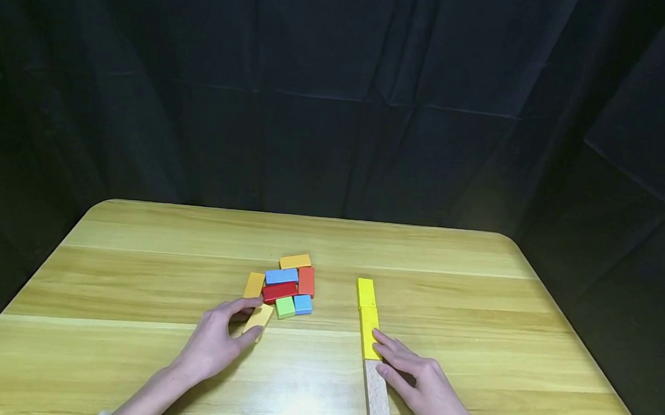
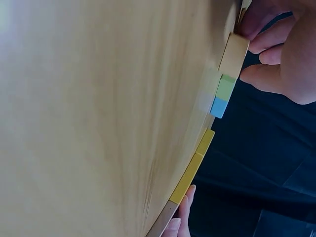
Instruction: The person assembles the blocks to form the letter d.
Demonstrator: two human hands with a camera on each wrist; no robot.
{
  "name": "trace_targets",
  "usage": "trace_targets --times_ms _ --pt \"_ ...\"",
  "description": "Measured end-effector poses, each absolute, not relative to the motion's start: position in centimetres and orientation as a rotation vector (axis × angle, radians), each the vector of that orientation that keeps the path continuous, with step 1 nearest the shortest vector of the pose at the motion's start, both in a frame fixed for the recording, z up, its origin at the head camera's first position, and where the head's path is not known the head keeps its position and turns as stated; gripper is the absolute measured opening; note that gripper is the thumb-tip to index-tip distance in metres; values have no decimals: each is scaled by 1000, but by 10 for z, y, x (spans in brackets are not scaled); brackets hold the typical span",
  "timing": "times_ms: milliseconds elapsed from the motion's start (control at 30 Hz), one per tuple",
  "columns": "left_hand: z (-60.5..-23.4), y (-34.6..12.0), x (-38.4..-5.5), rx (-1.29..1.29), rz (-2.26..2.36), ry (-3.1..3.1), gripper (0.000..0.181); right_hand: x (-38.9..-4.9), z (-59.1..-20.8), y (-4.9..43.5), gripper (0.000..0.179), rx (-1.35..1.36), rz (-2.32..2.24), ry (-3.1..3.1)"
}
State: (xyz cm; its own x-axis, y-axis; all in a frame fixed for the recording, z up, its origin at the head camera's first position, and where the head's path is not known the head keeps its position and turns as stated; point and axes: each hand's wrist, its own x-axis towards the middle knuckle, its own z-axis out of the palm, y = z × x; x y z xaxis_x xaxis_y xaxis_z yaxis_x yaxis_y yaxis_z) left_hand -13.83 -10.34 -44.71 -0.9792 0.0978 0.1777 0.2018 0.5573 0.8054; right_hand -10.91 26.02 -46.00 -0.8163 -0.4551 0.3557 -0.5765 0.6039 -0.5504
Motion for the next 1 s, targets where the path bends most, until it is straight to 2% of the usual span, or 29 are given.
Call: trace_targets --times_ms 700,1000 --pt "-448 -129 -130 -427 -1528 -2678 53 -107 -459 262 35 850 999 -2654" --pt "-448 -139 -131 -537 -1509 -2695 49 -107 -459 262 35 857 975 -2659"
